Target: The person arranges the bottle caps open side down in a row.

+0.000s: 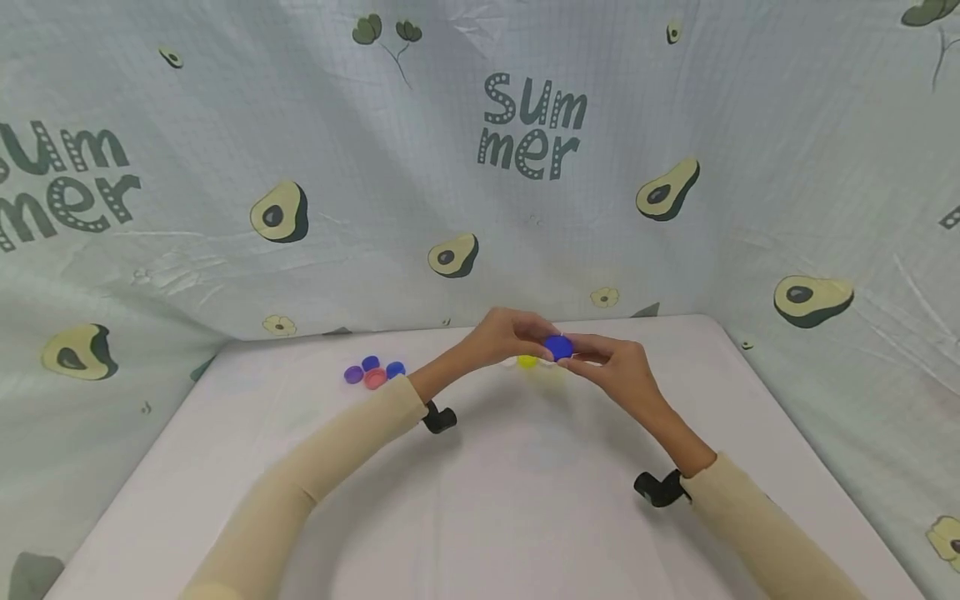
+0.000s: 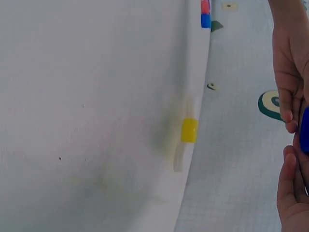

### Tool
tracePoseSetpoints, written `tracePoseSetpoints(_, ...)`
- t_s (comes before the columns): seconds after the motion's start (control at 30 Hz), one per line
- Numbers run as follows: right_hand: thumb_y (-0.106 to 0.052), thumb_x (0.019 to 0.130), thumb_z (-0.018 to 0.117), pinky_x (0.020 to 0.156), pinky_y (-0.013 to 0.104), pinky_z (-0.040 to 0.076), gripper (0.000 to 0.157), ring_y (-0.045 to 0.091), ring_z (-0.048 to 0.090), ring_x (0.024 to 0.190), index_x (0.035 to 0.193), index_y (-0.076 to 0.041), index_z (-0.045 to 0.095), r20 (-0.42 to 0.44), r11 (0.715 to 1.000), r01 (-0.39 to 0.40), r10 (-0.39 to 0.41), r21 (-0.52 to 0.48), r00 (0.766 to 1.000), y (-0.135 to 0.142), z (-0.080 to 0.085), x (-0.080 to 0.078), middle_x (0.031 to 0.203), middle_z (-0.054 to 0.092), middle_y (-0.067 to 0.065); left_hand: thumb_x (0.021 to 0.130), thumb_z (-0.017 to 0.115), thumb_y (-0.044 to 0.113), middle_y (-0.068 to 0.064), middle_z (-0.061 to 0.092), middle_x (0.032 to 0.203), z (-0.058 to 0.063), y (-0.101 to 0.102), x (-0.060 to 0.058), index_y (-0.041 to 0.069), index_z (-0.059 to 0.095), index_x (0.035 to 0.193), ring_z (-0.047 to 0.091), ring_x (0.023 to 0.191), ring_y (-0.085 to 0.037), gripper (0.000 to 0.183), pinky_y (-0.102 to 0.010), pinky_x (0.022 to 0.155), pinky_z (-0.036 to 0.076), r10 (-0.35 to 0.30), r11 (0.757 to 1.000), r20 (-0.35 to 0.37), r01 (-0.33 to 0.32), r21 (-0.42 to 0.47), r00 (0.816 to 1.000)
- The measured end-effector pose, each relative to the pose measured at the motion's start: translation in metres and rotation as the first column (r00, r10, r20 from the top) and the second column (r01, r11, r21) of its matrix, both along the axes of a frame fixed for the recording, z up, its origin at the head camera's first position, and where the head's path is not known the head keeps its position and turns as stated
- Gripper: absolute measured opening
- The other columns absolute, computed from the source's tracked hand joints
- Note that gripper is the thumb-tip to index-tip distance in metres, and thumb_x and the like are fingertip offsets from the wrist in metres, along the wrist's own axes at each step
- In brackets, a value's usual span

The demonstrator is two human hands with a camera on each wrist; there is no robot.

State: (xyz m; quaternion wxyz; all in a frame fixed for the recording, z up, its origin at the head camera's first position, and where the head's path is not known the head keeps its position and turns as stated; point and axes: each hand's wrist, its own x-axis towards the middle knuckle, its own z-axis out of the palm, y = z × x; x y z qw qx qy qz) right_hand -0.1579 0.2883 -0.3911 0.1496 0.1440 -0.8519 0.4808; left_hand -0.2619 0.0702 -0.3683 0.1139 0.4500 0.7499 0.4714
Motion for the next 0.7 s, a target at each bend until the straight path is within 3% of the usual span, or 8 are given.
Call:
tracePoseSetpoints(0.1, -0.015, 0.09, 0.079, 0.079, 0.014, 0.056, 0.039, -0.003, 0.07, 0.094, 0.125, 0.001, 0.07, 0.025, 1.0, 0.016, -0.017, 0.014, 1.0, 0.004, 0.003, -0.003, 0.116, 0.073, 0.018, 0.088, 0.08, 0.016, -0.009, 0.075, 0.115, 0.0, 0.007, -0.004, 0.003, 0.073, 0.121, 0.073, 0.099, -0.01, 0.036, -0.02, 0.086, 0.057, -0.002, 1.0, 0.01, 0.002, -0.011, 1.0)
tracePoseSetpoints(0.37, -0.022, 0.09, 0.079, 0.079, 0.014, 0.056, 0.044, 0.029, 0.073, 0.102, 0.126, 0.002, 0.069, 0.098, 0.994, 0.044, -0.053, 0.099, 0.994, 0.021, 0.0, -0.015, 0.119, 0.072, 0.019, 0.09, 0.079, 0.019, -0.008, 0.073, 0.122, -0.007, 0.025, -0.014, 0.004, 0.071, 0.126, 0.072, 0.102, -0.009, 0.041, -0.017, 0.087, 0.055, 0.023, 0.997, 0.051, -0.02, -0.074, 0.998)
tracePoseSetpoints(0.53, -0.025, 0.09, 0.08, 0.079, 0.019, 0.058, 0.045, 0.032, 0.073, 0.102, 0.125, 0.002, 0.07, 0.097, 0.988, 0.01, -0.025, 0.156, 0.995, 0.022, 0.001, -0.036, 0.117, 0.073, 0.019, 0.089, 0.079, 0.02, -0.006, 0.074, 0.121, -0.008, 0.025, -0.025, 0.006, 0.072, 0.126, 0.072, 0.103, -0.011, 0.04, -0.016, 0.086, 0.055, 0.103, 0.988, 0.037, -0.098, -0.117, 0.994)
tracePoseSetpoints(0.7, -0.028, 0.091, 0.079, 0.079, 0.023, 0.06, 0.046, 0.032, 0.073, 0.102, 0.126, 0.001, 0.069, 0.132, 0.986, -0.02, -0.002, 0.166, 0.991, 0.025, 0.0, -0.049, 0.114, 0.074, 0.018, 0.088, 0.08, 0.02, -0.006, 0.075, 0.118, -0.009, 0.025, -0.034, 0.006, 0.073, 0.124, 0.072, 0.101, -0.01, 0.039, -0.017, 0.085, 0.056, 0.108, 0.987, 0.027, -0.104, -0.121, 0.994)
